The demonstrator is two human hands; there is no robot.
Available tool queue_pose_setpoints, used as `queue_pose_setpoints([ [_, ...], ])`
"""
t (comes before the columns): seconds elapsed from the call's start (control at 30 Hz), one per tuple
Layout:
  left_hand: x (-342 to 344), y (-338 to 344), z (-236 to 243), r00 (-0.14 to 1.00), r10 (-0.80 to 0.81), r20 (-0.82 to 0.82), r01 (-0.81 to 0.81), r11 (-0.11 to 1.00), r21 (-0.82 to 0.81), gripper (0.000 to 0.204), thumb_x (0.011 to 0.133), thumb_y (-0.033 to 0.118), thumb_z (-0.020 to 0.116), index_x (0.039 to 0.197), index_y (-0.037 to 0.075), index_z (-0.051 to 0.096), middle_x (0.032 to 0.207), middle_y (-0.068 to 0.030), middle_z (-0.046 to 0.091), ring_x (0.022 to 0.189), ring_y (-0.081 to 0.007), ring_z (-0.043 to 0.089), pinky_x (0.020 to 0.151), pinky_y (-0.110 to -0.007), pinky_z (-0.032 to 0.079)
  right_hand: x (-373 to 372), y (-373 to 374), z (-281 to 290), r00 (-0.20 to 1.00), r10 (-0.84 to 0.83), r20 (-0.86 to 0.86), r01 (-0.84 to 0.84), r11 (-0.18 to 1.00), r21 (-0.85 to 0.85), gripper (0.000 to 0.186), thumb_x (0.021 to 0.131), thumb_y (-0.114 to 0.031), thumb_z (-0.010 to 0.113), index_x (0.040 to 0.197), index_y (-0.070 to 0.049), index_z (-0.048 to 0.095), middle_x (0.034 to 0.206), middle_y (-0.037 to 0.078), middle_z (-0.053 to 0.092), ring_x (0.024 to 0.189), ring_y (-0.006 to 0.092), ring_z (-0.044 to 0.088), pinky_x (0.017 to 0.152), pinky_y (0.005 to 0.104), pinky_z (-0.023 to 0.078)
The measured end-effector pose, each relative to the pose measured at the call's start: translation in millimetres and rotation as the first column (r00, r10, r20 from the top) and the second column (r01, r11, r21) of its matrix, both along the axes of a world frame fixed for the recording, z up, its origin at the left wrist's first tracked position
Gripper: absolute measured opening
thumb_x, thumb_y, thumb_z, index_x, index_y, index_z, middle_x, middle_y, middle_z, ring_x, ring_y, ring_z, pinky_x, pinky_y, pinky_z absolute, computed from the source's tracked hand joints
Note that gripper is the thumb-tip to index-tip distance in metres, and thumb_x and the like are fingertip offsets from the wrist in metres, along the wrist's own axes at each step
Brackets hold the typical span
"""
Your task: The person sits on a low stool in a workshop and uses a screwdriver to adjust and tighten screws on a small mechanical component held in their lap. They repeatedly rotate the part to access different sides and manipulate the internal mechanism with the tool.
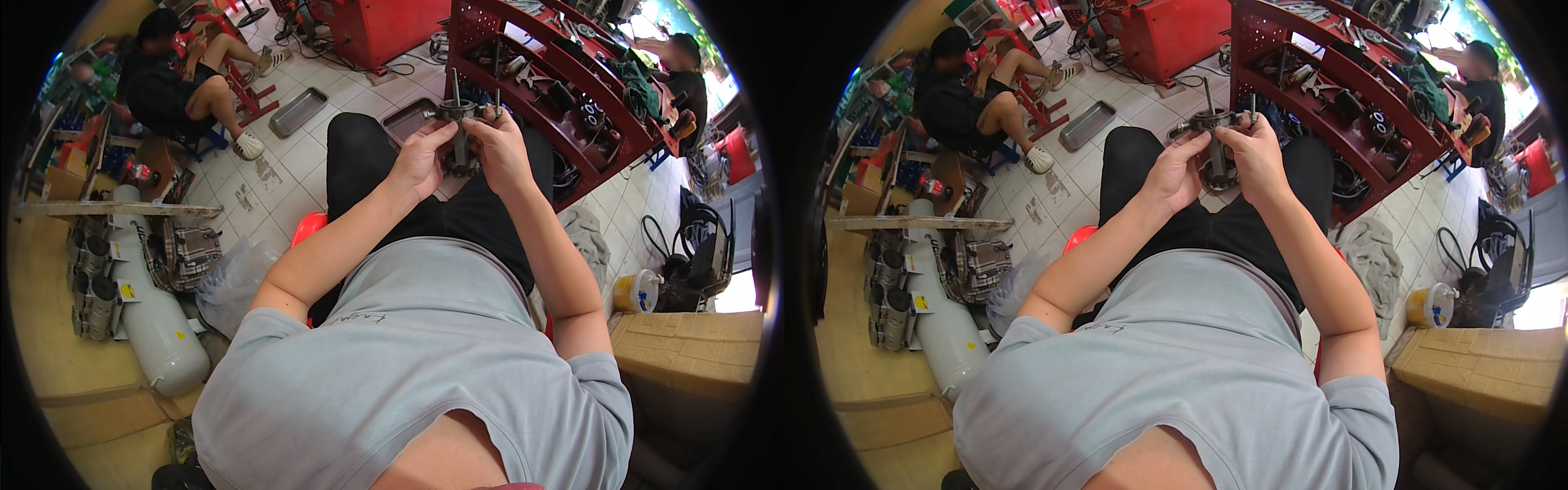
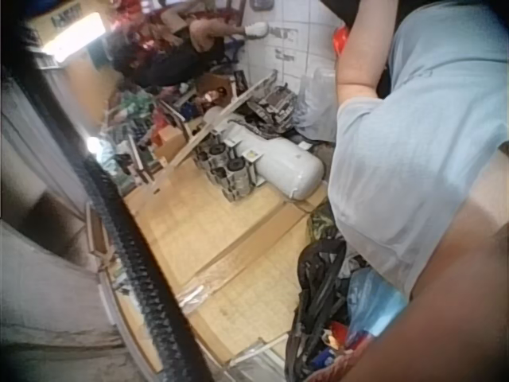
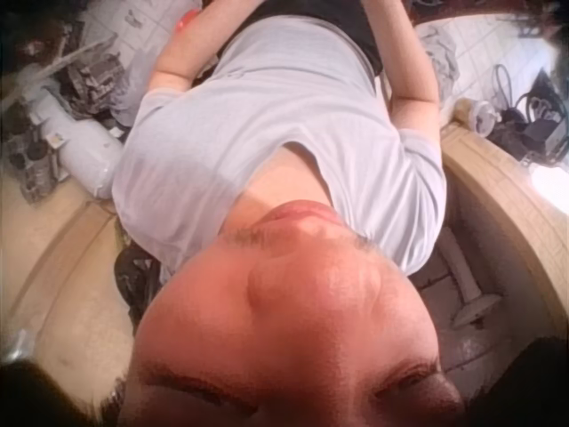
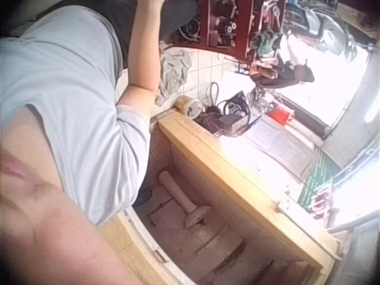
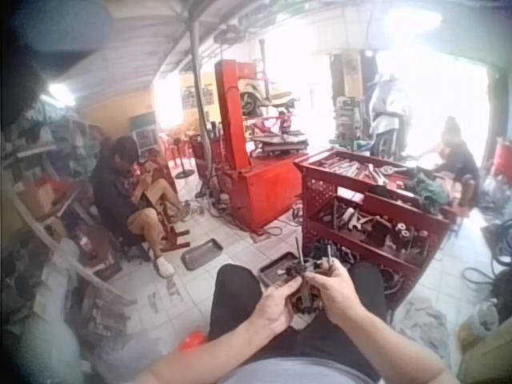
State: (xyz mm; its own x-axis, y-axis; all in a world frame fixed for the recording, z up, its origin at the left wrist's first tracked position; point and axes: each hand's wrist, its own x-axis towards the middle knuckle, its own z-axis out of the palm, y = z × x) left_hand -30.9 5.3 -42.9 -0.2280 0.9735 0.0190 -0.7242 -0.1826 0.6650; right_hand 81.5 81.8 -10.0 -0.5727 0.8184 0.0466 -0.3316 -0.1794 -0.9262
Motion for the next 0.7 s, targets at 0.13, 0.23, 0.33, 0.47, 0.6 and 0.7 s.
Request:
queue_pose_setpoints([
  [0.13, -2.3, -1.9, 2.6, 0.999, -0.029, 0.015, 0.029, 1.000, 0.007, 0.015, 0.091, 0.014, 0.060, 0.105, 0.011, 0.064, 0.102, 0.0002, 0.066, 0.096, -0.0131, 0.058, 0.087, -0.030, 0.043, -0.9, -4.7, 3.8, 0.998, -0.025, -0.051, 0.025, 1.000, -0.002, 0.022, 0.082, -0.002, 0.066, 0.090, -0.009, 0.047, 0.082, 0.001, 0.056, 0.070, 0.0080, 0.052, 0.063, 0.0233, 0.043],
  [0.23, -0.5, -1.1, 2.7, 1.000, 0.001, -0.017, -0.002, 1.000, -0.006, 0.014, 0.091, 0.015, 0.061, 0.105, 0.011, 0.064, 0.101, -0.0001, 0.066, 0.095, -0.0128, 0.059, 0.086, -0.030, 0.044, -2.2, -4.0, -0.1, 0.997, -0.042, -0.059, 0.043, 0.999, 0.018, 0.022, 0.082, -0.001, 0.065, 0.091, -0.008, 0.046, 0.081, 0.001, 0.055, 0.071, 0.0078, 0.052, 0.063, 0.0234, 0.043],
  [0.33, -0.1, -0.6, 1.3, 1.000, 0.002, -0.015, -0.003, 1.000, -0.025, 0.014, 0.091, 0.016, 0.062, 0.104, 0.011, 0.064, 0.100, 0.0002, 0.066, 0.095, -0.0129, 0.059, 0.086, -0.030, 0.044, -3.2, -5.3, -1.4, 0.996, -0.059, -0.068, 0.061, 0.998, 0.034, 0.022, 0.082, 0.000, 0.065, 0.091, -0.007, 0.046, 0.081, 0.001, 0.054, 0.071, 0.0079, 0.052, 0.064, 0.0236, 0.044],
  [0.47, 0.5, -0.5, -0.5, 1.000, 0.006, -0.005, -0.006, 1.000, -0.012, 0.013, 0.092, 0.017, 0.061, 0.104, 0.012, 0.064, 0.101, 0.0007, 0.066, 0.095, -0.0125, 0.059, 0.085, -0.030, 0.044, -3.8, -5.7, -0.1, 0.996, -0.093, 0.009, 0.091, 0.986, 0.139, 0.022, 0.084, -0.001, 0.065, 0.091, -0.006, 0.046, 0.082, 0.002, 0.055, 0.072, 0.0080, 0.053, 0.063, 0.0240, 0.045],
  [0.6, -0.9, -0.5, -1.7, 0.999, 0.000, 0.035, 0.000, 1.000, -0.015, 0.013, 0.093, 0.017, 0.060, 0.104, 0.012, 0.063, 0.100, 0.0011, 0.065, 0.095, -0.0121, 0.059, 0.085, -0.030, 0.045, -4.7, -3.1, -1.7, 0.994, -0.099, 0.049, 0.085, 0.969, 0.230, 0.021, 0.084, -0.005, 0.067, 0.089, -0.006, 0.046, 0.082, 0.003, 0.056, 0.071, 0.0075, 0.051, 0.060, 0.0238, 0.044],
  [0.7, -1.7, 1.9, -7.0, 0.999, 0.007, 0.047, -0.006, 1.000, -0.018, 0.014, 0.093, 0.018, 0.059, 0.105, 0.012, 0.063, 0.099, 0.0014, 0.065, 0.094, -0.0118, 0.059, 0.084, -0.030, 0.046, -4.7, -0.8, -4.2, 0.990, -0.112, 0.080, 0.088, 0.961, 0.263, 0.022, 0.084, -0.006, 0.068, 0.087, -0.006, 0.046, 0.079, 0.002, 0.055, 0.070, 0.0072, 0.050, 0.059, 0.0234, 0.043],
])
